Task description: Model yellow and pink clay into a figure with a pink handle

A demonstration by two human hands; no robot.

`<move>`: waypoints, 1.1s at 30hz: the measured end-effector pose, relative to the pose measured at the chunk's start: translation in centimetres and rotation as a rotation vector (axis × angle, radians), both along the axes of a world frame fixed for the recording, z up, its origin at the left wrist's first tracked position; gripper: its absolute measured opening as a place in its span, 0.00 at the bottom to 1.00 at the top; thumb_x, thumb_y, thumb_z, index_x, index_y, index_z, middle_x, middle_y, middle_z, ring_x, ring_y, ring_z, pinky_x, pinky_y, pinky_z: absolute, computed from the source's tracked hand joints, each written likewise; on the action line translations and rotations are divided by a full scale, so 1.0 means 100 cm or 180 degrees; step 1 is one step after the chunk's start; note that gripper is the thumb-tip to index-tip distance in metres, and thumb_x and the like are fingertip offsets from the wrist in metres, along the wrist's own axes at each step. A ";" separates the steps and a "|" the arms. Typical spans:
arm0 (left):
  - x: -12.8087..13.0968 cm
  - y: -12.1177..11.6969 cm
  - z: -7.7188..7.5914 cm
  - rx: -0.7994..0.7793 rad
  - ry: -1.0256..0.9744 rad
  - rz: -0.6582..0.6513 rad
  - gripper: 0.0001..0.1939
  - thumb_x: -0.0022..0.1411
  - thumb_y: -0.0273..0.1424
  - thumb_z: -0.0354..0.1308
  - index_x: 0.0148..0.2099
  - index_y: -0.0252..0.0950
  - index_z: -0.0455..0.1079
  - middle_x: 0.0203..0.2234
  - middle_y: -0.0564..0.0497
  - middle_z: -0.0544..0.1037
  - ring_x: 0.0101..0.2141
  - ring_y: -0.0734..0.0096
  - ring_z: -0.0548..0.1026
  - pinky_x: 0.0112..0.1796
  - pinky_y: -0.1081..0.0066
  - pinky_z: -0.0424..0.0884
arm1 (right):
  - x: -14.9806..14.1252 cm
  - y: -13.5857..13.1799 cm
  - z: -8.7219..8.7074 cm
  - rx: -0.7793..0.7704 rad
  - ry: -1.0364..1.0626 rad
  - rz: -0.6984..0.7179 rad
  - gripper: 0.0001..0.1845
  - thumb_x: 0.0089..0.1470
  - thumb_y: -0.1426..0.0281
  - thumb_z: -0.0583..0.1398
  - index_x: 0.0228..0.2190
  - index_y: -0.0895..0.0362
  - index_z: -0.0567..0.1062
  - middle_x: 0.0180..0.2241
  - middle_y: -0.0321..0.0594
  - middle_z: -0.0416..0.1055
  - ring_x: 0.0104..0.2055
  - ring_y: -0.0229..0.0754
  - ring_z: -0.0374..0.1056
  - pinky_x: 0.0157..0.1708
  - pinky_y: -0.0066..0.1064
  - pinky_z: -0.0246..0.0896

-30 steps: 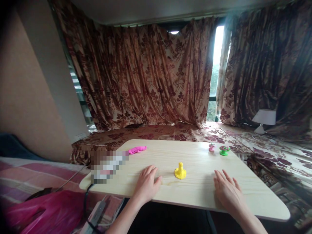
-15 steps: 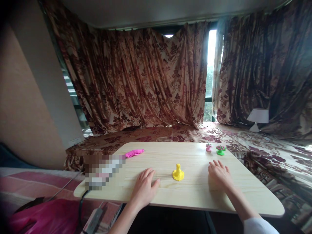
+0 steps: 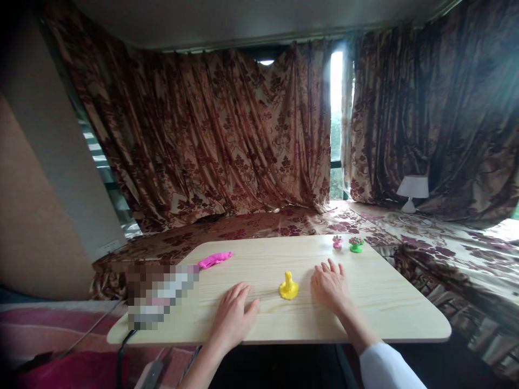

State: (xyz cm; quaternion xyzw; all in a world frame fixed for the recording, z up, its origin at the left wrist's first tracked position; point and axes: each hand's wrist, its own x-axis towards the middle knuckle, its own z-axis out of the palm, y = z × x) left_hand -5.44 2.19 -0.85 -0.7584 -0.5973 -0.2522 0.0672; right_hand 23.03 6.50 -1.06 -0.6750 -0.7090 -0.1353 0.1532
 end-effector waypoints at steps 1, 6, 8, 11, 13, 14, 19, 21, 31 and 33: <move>0.000 0.000 0.000 -0.0005 -0.0003 0.0003 0.22 0.63 0.37 0.47 0.53 0.31 0.68 0.53 0.41 0.71 0.55 0.56 0.64 0.56 0.61 0.55 | 0.007 0.006 0.002 -0.0019 0.0033 -0.0119 0.17 0.59 0.65 0.57 0.49 0.57 0.68 0.53 0.44 0.65 0.53 0.48 0.63 0.51 0.49 0.58; -0.001 -0.002 0.000 -0.0048 -0.0045 0.0060 0.22 0.62 0.37 0.47 0.53 0.33 0.68 0.54 0.42 0.70 0.55 0.56 0.64 0.56 0.61 0.55 | 0.054 -0.012 -0.005 -0.0153 0.0158 -0.0411 0.17 0.59 0.65 0.57 0.49 0.56 0.68 0.54 0.44 0.64 0.54 0.48 0.63 0.52 0.50 0.58; -0.001 -0.002 0.000 -0.0057 -0.0065 0.0053 0.22 0.62 0.37 0.47 0.53 0.33 0.69 0.54 0.41 0.70 0.55 0.56 0.64 0.56 0.61 0.54 | 0.057 -0.034 -0.013 -0.0153 0.0130 -0.0256 0.17 0.60 0.66 0.55 0.50 0.56 0.68 0.55 0.44 0.64 0.58 0.50 0.59 0.55 0.51 0.53; -0.001 -0.003 0.001 -0.0062 -0.0082 0.0008 0.22 0.63 0.37 0.46 0.53 0.31 0.68 0.53 0.41 0.70 0.55 0.56 0.64 0.56 0.62 0.54 | 0.038 -0.058 -0.024 -0.0130 0.0015 0.0200 0.18 0.61 0.69 0.52 0.52 0.57 0.69 0.58 0.45 0.62 0.64 0.48 0.49 0.59 0.43 0.49; -0.001 -0.004 0.001 -0.0064 -0.0084 -0.0009 0.23 0.63 0.37 0.46 0.53 0.30 0.68 0.53 0.40 0.70 0.55 0.55 0.64 0.56 0.61 0.54 | 0.017 -0.057 -0.025 -0.0101 -0.0063 0.0504 0.18 0.60 0.70 0.53 0.52 0.55 0.69 0.58 0.42 0.63 0.64 0.45 0.47 0.60 0.39 0.48; 0.000 -0.004 0.002 -0.0063 -0.0082 -0.0012 0.23 0.63 0.37 0.46 0.53 0.30 0.68 0.53 0.40 0.70 0.55 0.55 0.64 0.56 0.61 0.55 | 0.008 -0.050 -0.024 -0.0070 -0.0087 0.0585 0.18 0.60 0.70 0.54 0.52 0.54 0.68 0.57 0.42 0.64 0.63 0.46 0.50 0.59 0.42 0.48; -0.003 -0.008 0.006 -0.0011 -0.0080 0.0018 0.20 0.62 0.36 0.49 0.53 0.33 0.69 0.52 0.40 0.71 0.55 0.56 0.65 0.56 0.61 0.56 | 0.008 0.004 -0.006 0.0155 -0.0059 0.0239 0.17 0.59 0.66 0.57 0.48 0.58 0.68 0.51 0.44 0.66 0.51 0.47 0.65 0.50 0.48 0.60; -0.005 -0.010 0.006 0.0020 -0.0091 0.0045 0.19 0.62 0.36 0.51 0.52 0.34 0.69 0.52 0.41 0.71 0.55 0.56 0.65 0.56 0.59 0.56 | 0.025 0.012 -0.006 0.0185 -0.0041 0.0038 0.16 0.59 0.66 0.57 0.47 0.58 0.69 0.51 0.43 0.67 0.50 0.46 0.66 0.49 0.47 0.62; -0.007 -0.007 -0.005 0.0088 -0.0093 0.0025 0.16 0.64 0.35 0.54 0.52 0.37 0.66 0.53 0.45 0.68 0.51 0.58 0.68 0.50 0.51 0.64 | 0.033 -0.079 -0.044 0.0127 -0.0230 0.0308 0.25 0.61 0.66 0.46 0.55 0.63 0.65 0.62 0.47 0.55 0.66 0.49 0.42 0.59 0.40 0.50; -0.006 -0.005 -0.005 0.0123 -0.0079 -0.0010 0.16 0.64 0.35 0.54 0.52 0.37 0.66 0.53 0.45 0.68 0.51 0.58 0.68 0.50 0.51 0.64 | 0.011 -0.066 -0.038 0.0088 -0.0289 0.0423 0.22 0.61 0.67 0.47 0.53 0.61 0.68 0.60 0.47 0.59 0.66 0.48 0.42 0.60 0.38 0.49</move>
